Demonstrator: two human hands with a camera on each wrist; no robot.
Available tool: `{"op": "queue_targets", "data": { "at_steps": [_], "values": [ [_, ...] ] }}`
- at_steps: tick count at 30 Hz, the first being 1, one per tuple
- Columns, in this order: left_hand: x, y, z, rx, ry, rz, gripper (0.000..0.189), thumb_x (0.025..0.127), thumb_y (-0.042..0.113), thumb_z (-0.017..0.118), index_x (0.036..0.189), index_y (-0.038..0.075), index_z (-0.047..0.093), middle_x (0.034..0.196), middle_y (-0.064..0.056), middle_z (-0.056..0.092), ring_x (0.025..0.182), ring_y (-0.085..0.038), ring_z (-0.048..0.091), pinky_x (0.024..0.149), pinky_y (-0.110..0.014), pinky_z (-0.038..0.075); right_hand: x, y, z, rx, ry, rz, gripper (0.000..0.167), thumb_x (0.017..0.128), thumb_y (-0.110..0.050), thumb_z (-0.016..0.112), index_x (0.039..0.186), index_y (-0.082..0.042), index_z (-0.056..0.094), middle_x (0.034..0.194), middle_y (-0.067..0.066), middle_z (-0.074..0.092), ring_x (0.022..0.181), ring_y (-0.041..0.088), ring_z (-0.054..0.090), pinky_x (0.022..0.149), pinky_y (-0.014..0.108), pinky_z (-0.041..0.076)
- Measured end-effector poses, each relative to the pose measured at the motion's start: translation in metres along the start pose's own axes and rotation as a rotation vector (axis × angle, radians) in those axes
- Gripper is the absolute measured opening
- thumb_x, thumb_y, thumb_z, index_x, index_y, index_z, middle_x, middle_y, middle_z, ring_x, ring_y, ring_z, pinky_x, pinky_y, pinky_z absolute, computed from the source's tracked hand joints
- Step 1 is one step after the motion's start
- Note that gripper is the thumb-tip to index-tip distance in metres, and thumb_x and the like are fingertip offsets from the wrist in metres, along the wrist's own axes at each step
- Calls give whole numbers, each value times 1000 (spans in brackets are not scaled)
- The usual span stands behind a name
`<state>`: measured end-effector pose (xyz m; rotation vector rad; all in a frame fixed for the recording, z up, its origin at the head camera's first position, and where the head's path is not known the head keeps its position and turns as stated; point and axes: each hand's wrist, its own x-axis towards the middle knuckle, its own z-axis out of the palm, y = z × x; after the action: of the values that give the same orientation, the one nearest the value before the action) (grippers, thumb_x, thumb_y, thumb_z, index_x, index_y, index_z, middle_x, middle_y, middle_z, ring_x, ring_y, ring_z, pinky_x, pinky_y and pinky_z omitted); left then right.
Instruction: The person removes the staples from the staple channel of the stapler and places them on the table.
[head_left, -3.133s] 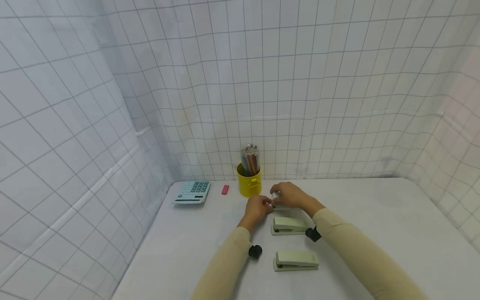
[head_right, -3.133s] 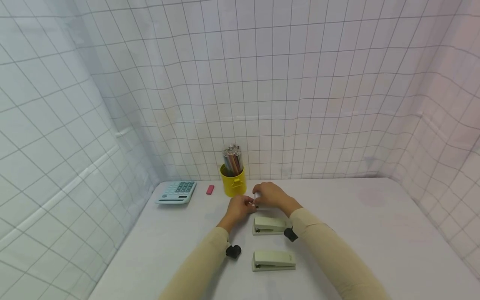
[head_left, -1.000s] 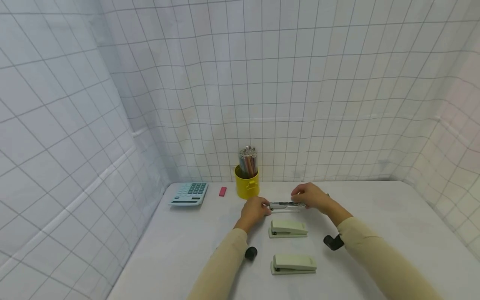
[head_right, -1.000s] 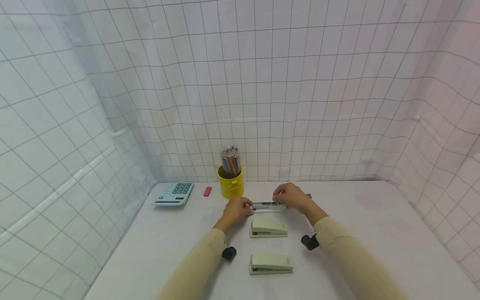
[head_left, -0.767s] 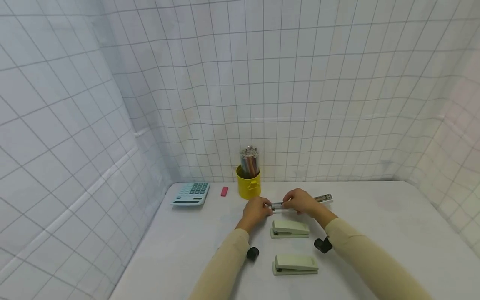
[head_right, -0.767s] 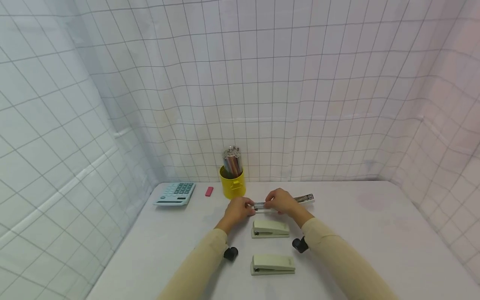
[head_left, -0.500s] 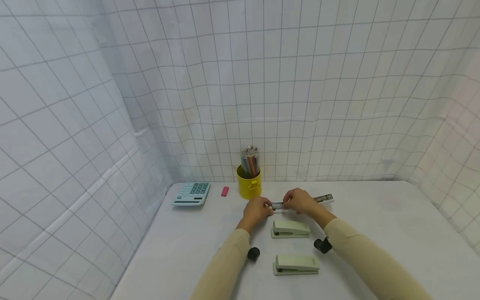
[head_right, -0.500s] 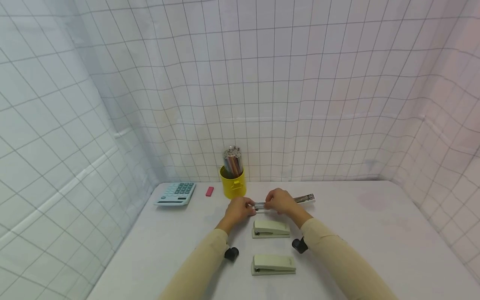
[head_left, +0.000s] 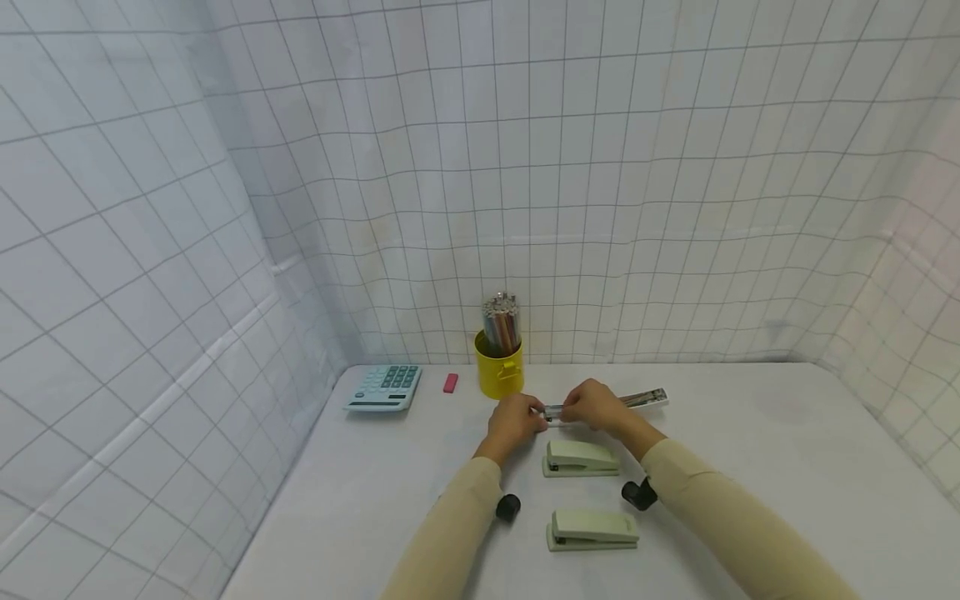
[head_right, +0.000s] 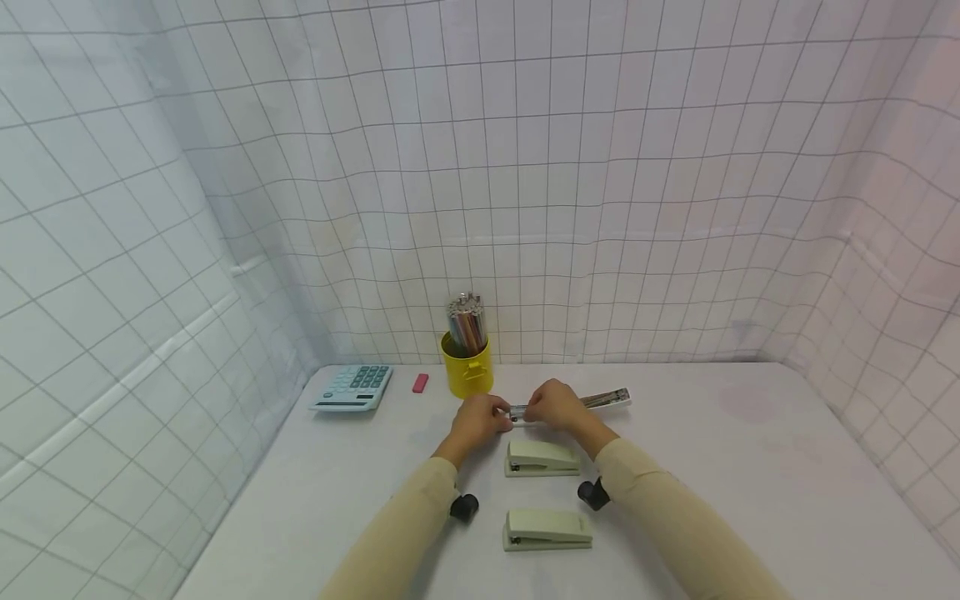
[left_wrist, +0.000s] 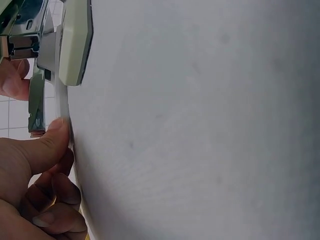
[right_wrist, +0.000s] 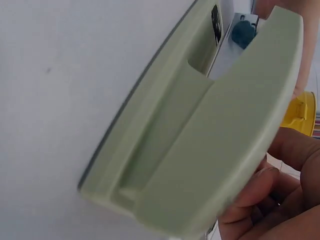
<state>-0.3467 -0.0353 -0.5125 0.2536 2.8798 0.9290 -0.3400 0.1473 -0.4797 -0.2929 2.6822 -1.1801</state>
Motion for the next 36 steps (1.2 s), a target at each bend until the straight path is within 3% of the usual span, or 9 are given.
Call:
{"op": "queue_targets", "data": {
  "at_steps": [10, 15, 20, 26, 30, 36],
  "values": [
    [0, 1, 0, 3, -7, 2, 21, 87, 19, 82, 106, 14, 79, 85, 3, 68, 77, -14, 58, 75, -35, 50, -1, -2, 6, 230, 61, 136, 10, 84, -4, 70, 77, 3, 71, 49, -5, 42, 41, 7, 29, 41, 23, 29],
    [1, 1, -1, 11, 1, 2, 20, 86, 19, 82, 106, 14, 79, 86, 2, 69, 78, -14, 59, 76, -36, 51, 0, -5, 9, 307, 78, 163, 26, 84, -4, 67, 60, -7, 57, 46, -6, 38, 41, 7, 29, 41, 23, 28],
    [1, 1, -1, 12, 1, -14, 20, 87, 19, 82, 106, 14, 79, 85, 3, 68, 78, -14, 58, 77, -36, 51, 1, -2, 12, 388, 91, 194, 31, 87, -8, 68, 60, -10, 53, 48, -4, 41, 42, 8, 32, 41, 24, 28],
    [0, 1, -1, 8, 7, 3, 20, 87, 19, 81, 106, 14, 79, 84, 2, 69, 77, -14, 59, 77, -36, 51, 1, -3, 12, 329, 126, 127, 20, 90, -11, 70, 75, 1, 67, 52, -3, 46, 44, 9, 37, 44, 25, 31],
    [0, 0, -1, 6, 10, 10, 19, 87, 19, 82, 105, 13, 79, 83, 3, 69, 77, -14, 59, 76, -36, 51, 2, -8, 11, 255, 140, 84, 13, 89, -11, 73, 80, -1, 71, 55, -2, 50, 45, 8, 40, 46, 24, 35],
    [0, -1, 0, 7, 10, 28, 20, 86, 19, 82, 105, 13, 79, 83, 3, 70, 76, -13, 59, 77, -36, 52, 4, -19, 13, 196, 142, 89, 6, 87, -7, 71, 86, -2, 69, 64, 2, 60, 52, 10, 54, 49, 23, 46]
  ]
}}
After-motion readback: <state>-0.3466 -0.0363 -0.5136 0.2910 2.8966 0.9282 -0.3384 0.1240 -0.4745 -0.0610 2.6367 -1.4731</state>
